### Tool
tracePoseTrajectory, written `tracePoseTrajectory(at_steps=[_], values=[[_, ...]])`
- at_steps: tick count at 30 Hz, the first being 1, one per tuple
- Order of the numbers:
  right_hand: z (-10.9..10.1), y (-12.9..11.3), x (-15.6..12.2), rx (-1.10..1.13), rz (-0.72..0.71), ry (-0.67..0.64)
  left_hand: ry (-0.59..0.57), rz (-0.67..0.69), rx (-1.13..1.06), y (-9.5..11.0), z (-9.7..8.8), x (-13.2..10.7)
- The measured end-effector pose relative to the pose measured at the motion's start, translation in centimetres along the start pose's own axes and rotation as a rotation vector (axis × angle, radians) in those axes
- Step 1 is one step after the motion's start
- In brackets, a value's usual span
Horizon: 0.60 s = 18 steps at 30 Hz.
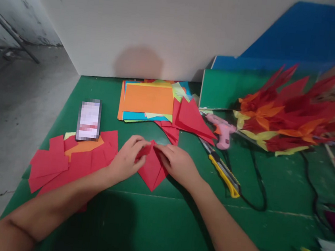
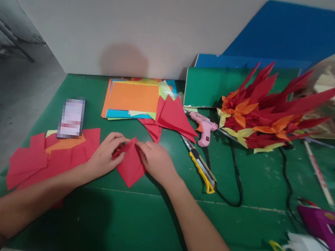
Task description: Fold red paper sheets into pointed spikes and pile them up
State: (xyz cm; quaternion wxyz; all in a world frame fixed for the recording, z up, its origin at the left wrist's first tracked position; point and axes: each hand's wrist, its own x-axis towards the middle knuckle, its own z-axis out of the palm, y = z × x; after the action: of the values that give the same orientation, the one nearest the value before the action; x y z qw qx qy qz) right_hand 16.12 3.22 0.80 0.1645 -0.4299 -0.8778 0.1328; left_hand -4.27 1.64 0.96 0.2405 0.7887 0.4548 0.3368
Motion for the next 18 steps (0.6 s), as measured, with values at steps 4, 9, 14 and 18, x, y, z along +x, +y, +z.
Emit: tracePoseTrajectory(at_steps=[4, 9, 14, 18], values=[[0.0, -0.1, 0.2, -0.050, -0.002, -0.016, 0.171, -0.213, -0.183, -1.4, 0.0, 0.5], [0.0, -0.1, -0.1, -0.053, 0.010, -0.028, 0.186, -0.287, -0.235, -2.1, 0.1, 0.4], [0.4, -0.4, -0.6, -0.086, 0.019, 0.056, 0.112, -0.116, -0.079, -1.5, -0.3, 0.4], [0.5, -0.5, -0.4, -0.123, -0.025, 0.062, 0.070, -0.032, -0.009, -1.4, -0.7, 0.8]])
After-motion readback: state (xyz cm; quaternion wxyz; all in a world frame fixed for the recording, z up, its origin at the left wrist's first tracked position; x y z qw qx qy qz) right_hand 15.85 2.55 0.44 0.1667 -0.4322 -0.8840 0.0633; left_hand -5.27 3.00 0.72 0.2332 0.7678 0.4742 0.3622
